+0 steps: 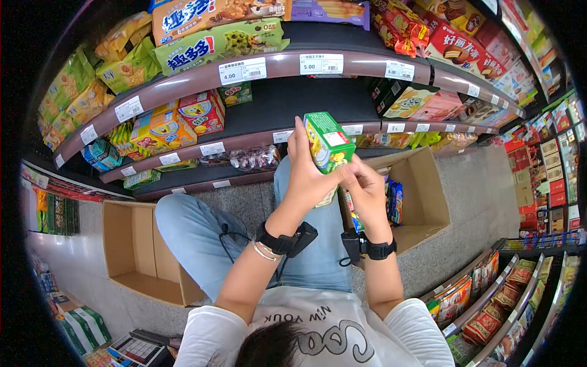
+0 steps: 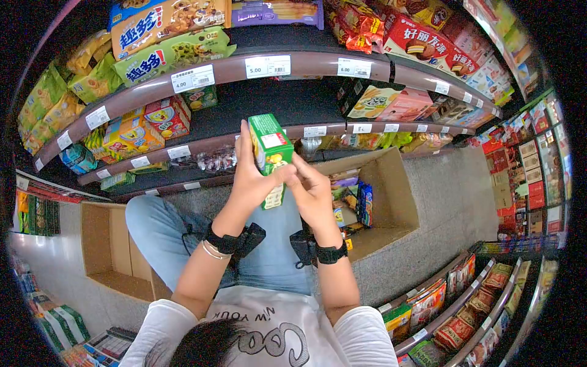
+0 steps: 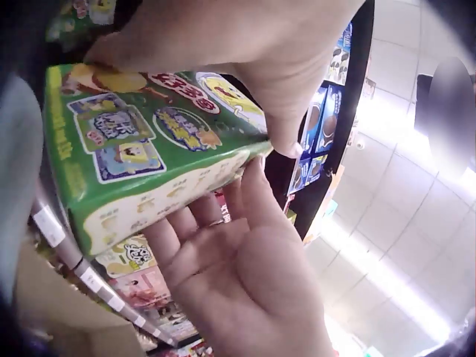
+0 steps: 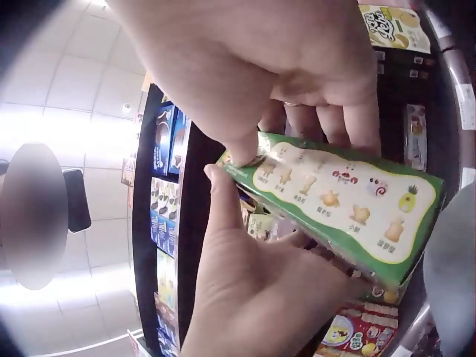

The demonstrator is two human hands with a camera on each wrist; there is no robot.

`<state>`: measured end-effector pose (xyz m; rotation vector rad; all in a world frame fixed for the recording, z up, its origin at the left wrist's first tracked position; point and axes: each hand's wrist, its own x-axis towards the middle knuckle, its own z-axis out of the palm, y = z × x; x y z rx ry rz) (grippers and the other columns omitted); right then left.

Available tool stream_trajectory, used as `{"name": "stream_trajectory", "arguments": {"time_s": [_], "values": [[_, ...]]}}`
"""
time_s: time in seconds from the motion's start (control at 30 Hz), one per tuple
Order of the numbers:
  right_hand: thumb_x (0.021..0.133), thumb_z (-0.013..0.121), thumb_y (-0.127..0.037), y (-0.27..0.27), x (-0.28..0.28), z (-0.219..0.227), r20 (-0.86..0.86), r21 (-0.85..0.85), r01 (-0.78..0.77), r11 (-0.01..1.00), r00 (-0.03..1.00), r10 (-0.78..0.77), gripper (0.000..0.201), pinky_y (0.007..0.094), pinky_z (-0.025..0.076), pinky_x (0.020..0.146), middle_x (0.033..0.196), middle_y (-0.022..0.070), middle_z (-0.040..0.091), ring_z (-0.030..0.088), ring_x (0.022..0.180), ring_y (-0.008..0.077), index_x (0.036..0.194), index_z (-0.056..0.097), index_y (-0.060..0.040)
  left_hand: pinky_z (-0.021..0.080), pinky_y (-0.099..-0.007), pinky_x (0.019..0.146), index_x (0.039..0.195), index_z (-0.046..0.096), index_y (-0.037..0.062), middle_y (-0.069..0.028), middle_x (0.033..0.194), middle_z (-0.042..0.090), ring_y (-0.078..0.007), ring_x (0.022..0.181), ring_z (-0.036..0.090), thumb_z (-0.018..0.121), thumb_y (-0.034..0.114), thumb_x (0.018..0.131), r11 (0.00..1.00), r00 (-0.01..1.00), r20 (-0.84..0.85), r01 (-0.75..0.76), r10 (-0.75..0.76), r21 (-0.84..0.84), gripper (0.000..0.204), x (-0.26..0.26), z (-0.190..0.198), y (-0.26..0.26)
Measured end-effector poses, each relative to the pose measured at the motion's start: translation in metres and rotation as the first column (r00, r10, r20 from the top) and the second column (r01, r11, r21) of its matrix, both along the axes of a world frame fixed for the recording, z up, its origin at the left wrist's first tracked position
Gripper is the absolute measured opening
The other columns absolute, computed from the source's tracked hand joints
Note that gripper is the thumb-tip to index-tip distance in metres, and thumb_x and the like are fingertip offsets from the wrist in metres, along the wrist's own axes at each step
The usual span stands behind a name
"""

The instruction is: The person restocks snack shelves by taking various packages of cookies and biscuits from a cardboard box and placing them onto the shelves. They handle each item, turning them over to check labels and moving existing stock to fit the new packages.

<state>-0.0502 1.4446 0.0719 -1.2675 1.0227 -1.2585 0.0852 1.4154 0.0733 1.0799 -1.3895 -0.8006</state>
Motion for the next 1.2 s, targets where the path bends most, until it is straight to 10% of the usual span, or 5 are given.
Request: {"name": "stream_trajectory", "arguments": {"time_s": [0.13,0.37,0.6,1.0,1.2], "values": [[0.089,0.060,-0.012,0.000,0.005,0.007,0.019,-0.057,-0.029,0.998,0.999,0.030,0.044,0.0301,0.039,0.097,0.130,0.0122,0.050,0.047,0.117,0.0164,0.129,0.047,0.0013,0.036,-0.0337,0.098,0.140,0.018,-0.0068,-0.0178,0.125,0.042,-0.0253,0.114,0.046,0.076,0.027,0.073,0.986,0.948,-0.294,0.149,-0.122,0.070,0.095,0.004,-0.001,-0.005],[0.081,0.070,-0.014,-0.014,0.004,0.006,0.118,0.001,-0.130,0.991,0.985,0.129,0.073,0.0314,0.040,0.096,0.128,0.0150,0.049,0.050,0.114,0.0179,0.138,0.027,0.0032,0.046,-0.0271,0.084,0.120,0.048,0.0015,-0.0063,0.110,0.058,-0.0110,0.097,0.056,0.049,0.037,0.094,0.845,0.553,-0.820,0.502,-0.149,0.185,0.044,0.017,0.008,-0.002],[0.074,0.074,-0.006,-0.018,0.002,-0.001,0.057,0.004,-0.009,1.000,0.998,0.009,0.064,0.0302,0.043,0.092,0.120,0.0109,0.053,0.053,0.108,0.0162,0.127,0.039,0.0018,0.044,-0.0276,0.088,0.124,0.045,0.0011,-0.0082,0.115,0.056,-0.0132,0.103,0.054,0.055,0.030,0.092,0.918,0.763,-0.608,0.373,-0.220,0.137,0.044,0.021,0.007,-0.007],[0.074,0.072,-0.001,-0.020,0.021,-0.012,0.030,0.000,-0.007,1.000,1.000,0.007,0.060,0.0312,0.045,0.090,0.116,0.0140,0.055,0.055,0.107,0.0186,0.124,0.040,0.0011,0.042,-0.0270,0.090,0.124,0.045,0.0011,-0.0068,0.114,0.055,-0.0127,0.104,0.052,0.058,0.024,0.091,0.932,0.746,-0.663,0.277,-0.057,0.232,0.043,0.034,0.004,-0.003],[0.073,0.070,-0.006,-0.025,0.063,-0.012,-0.370,-0.277,0.079,0.958,0.911,-0.182,0.054,0.0333,0.048,0.080,0.105,0.0178,0.060,0.062,0.097,0.0280,0.119,0.043,-0.0022,0.040,-0.0319,0.095,0.142,0.015,0.0031,-0.0109,0.125,0.046,-0.0185,0.112,0.047,0.077,0.013,0.072,0.966,0.872,-0.489,0.142,-0.019,0.215,0.094,0.054,-0.004,0.001]]}}
